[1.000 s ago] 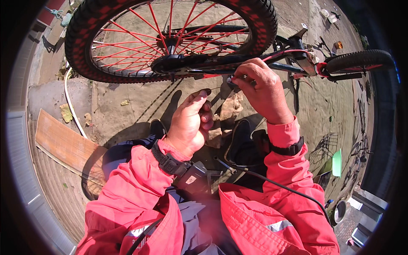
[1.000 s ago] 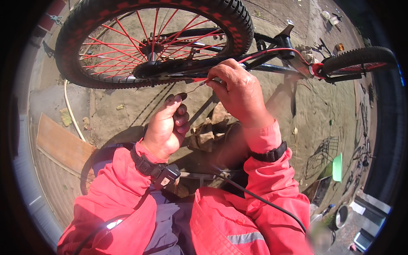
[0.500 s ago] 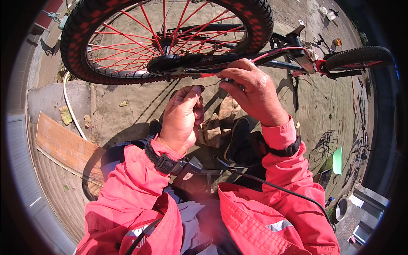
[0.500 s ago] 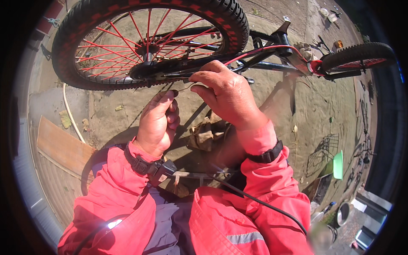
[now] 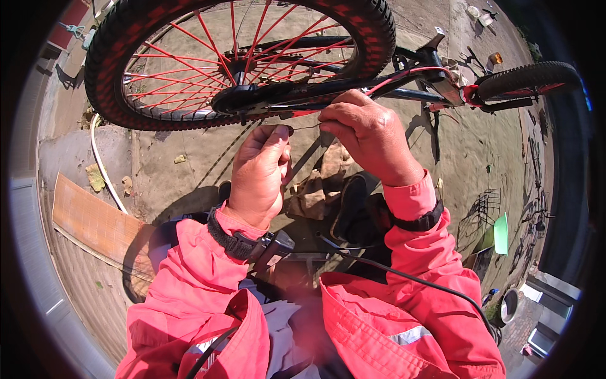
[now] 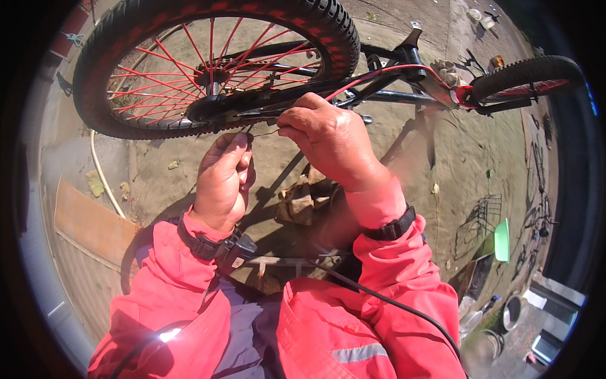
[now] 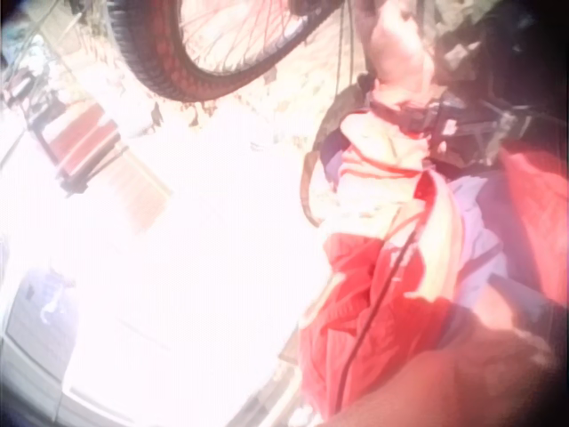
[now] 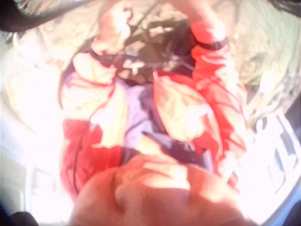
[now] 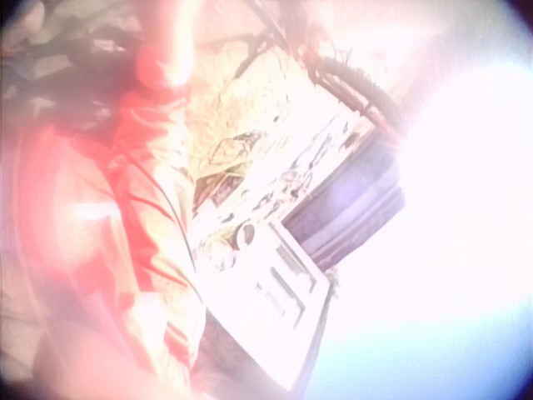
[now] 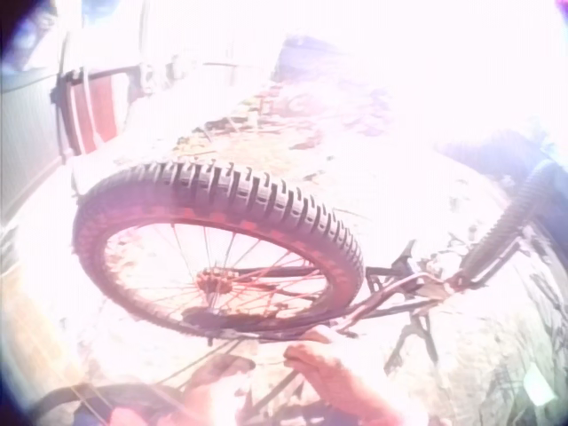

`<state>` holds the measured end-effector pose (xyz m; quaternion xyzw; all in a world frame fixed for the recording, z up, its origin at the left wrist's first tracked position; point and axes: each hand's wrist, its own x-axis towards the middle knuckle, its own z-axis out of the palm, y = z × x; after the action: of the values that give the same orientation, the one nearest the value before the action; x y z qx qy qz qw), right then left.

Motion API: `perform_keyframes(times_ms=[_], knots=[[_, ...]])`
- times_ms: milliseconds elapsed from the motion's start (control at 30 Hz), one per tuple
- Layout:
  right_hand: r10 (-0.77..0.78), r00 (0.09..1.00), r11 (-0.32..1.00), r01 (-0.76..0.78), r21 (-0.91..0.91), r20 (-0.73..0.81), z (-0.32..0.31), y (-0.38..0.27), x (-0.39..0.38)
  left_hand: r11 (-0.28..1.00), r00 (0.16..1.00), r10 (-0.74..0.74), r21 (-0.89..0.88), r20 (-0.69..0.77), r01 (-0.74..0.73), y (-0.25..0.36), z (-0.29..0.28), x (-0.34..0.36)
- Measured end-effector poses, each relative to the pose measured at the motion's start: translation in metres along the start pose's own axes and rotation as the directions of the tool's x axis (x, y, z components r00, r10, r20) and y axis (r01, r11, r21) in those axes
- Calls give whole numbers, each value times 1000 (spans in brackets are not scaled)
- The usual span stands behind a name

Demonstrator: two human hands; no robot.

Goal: The person adjusts the rear derailleur of a bicycle using a small tool. They repeatedly tighten and loosen a screw while holding the derailleur with the other hand.

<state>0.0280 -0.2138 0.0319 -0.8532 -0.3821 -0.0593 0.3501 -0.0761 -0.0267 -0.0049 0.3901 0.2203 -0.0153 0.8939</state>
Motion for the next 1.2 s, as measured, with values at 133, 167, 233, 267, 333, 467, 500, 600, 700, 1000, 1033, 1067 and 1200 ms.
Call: perform_keyframes(times_ms=[133, 167, 233, 267, 333, 467, 500, 600, 700, 1000, 1033, 1067, 1200], knots=[[6, 1000, 1000, -5, 25, -23, -2, -3, -1, 996, 992, 89, -5, 86, -89, 4, 3, 3], [3, 999, 999, -2, 36, -34, -2, -4, -1, 991, 984, 128, 17, 120, -131, 5, 5, 3], [-7, 998, 995, 13, 98, -67, -3, -3, 2, 976, 964, 199, 58, 174, -212, 10, 9, 4], [-15, 997, 993, 25, 117, -82, -3, -3, 3, 969, 963, 215, 84, 163, -231, 12, 12, 6], [-31, 991, 988, 50, 145, -132, -4, -3, 5, 953, 951, 231, 149, 206, -264, 18, 18, 9], [-27, 979, 981, 65, 183, -200, 0, -2, 5, 981, 900, 52, 145, 432, -127, 31, 30, 14], [-16, 983, 983, 49, 175, -186, 0, -2, 4, 990, 899, 13, 121, 438, -74, 34, 32, 16], [-18, 987, 991, 39, 129, -162, 1, -2, 0, 993, 925, -116, 68, 363, 98, 38, 36, 16], [-33, 989, 995, 46, 84, -143, -2, -1, -2, 991, 938, -130, 80, 322, 109, 37, 39, 16], [-82, 992, 996, 84, 13, -99, -4, 3, -4, 995, 968, -101, 48, 229, 92, 40, 31, 12], [-80, 992, 997, 82, 10, -98, -4, 3, -5, 998, 967, -57, 44, 249, 48, 42, 27, 11], [-82, 992, 997, 83, 9, -98, -3, 4, -5, 998, 948, -40, -34, 316, 53, 45, 23, 11], [-78, 994, 997, 76, -32, -81, 0, 4, -3, 997, 974, -54, 66, 220, 40, 48, 11, 13]])
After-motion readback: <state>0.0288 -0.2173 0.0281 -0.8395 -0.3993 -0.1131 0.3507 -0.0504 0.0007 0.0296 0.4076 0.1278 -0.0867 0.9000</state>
